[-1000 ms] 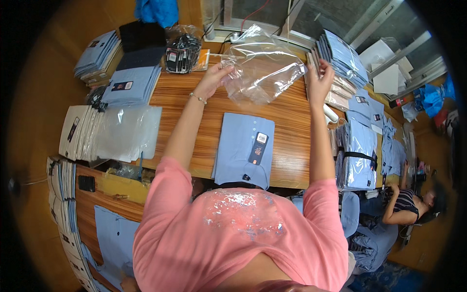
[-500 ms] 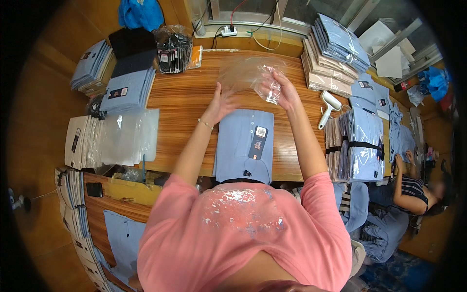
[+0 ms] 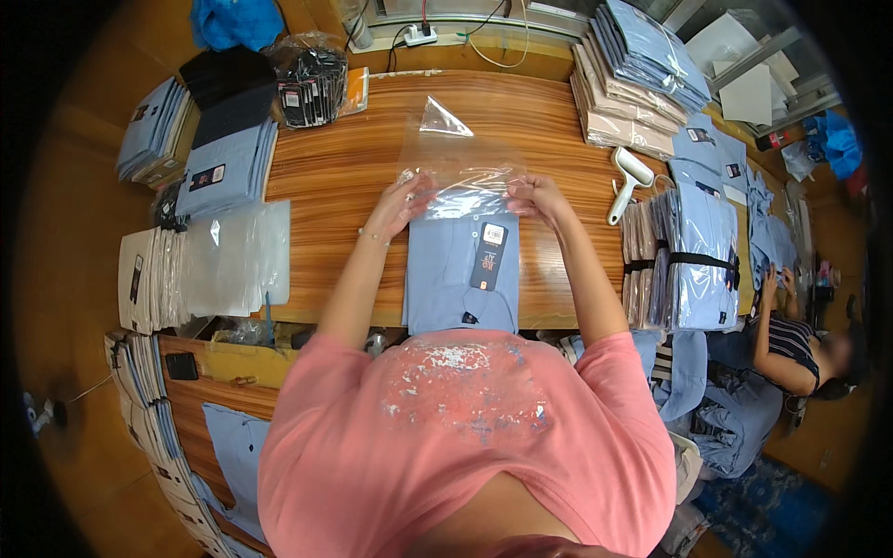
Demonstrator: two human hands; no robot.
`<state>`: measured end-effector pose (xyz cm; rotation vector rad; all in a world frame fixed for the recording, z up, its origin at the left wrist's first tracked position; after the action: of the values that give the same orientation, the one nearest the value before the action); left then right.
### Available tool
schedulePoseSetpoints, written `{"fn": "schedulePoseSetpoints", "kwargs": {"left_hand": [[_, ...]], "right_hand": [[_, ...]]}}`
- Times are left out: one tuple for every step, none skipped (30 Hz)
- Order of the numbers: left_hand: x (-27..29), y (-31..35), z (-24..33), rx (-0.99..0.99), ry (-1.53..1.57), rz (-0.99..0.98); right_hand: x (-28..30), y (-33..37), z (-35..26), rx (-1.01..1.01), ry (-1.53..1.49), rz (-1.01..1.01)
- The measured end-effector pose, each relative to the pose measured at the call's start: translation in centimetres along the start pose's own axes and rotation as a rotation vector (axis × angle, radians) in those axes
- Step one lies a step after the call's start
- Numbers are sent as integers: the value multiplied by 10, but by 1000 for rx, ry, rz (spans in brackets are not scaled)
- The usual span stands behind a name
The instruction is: The person places a folded blue shirt into a plastic bag, seals it by hand, and then takes another shirt to fold it over a piece of cardboard on a table.
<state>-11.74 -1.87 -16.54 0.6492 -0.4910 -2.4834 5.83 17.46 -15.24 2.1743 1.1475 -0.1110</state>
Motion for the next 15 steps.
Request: {"fn": "schedulePoseSetpoints", "kwargs": {"left_hand": [[3, 3, -1, 50, 18, 13], [13, 1, 2, -4, -177, 99], [23, -4, 0, -49, -372, 181], [31, -8, -1, -95, -568, 260], [35, -14, 2, -130, -776, 346], [35, -21, 8, -170, -983, 436], [34, -27, 14, -212, -1189, 524], [34, -29, 16, -293, -1234, 602], [40, -37, 7, -343, -1068, 496], [47, -41, -1, -390, -901, 392], [43, -41, 1, -432, -732, 277], [43, -45, -1, -350, -714, 219], [44, -50, -1, -268, -695, 161], [43, -49, 0, -184, -677, 105], [44, -49, -2, -130, -690, 59]], "right_hand": [[-1, 5, -2, -15, 27, 16], [-4, 8, -5, -30, 57, 28], [1, 2, -1, 15, 101, 60], [8, -10, 6, 59, 145, 91], [16, -21, 11, 103, 190, 129], [21, -30, 15, 109, 190, 151], [25, -40, 19, 115, 191, 173], [28, -46, 22, 117, 191, 191], [27, -48, 23, 92, 228, 150], [28, -49, 24, 67, 265, 108], [32, -48, 26, 41, 298, 78], [37, -51, 26, 12, 331, 99], [41, -57, 24, -18, 364, 120], [44, -62, 24, -49, 394, 139], [47, -65, 23, -73, 427, 117]]}}
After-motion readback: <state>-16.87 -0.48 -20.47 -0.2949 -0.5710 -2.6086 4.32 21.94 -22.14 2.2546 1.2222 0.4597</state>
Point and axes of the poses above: each hand's wrist, its own y-axis away from the middle knuckle, its own x-axis out of the back of the hand, z = x × y, the point moved 7 cm from there along -y, towards the middle knuckle, and after that the axes turned 13 degrees about -y, right-handed, at the moved point
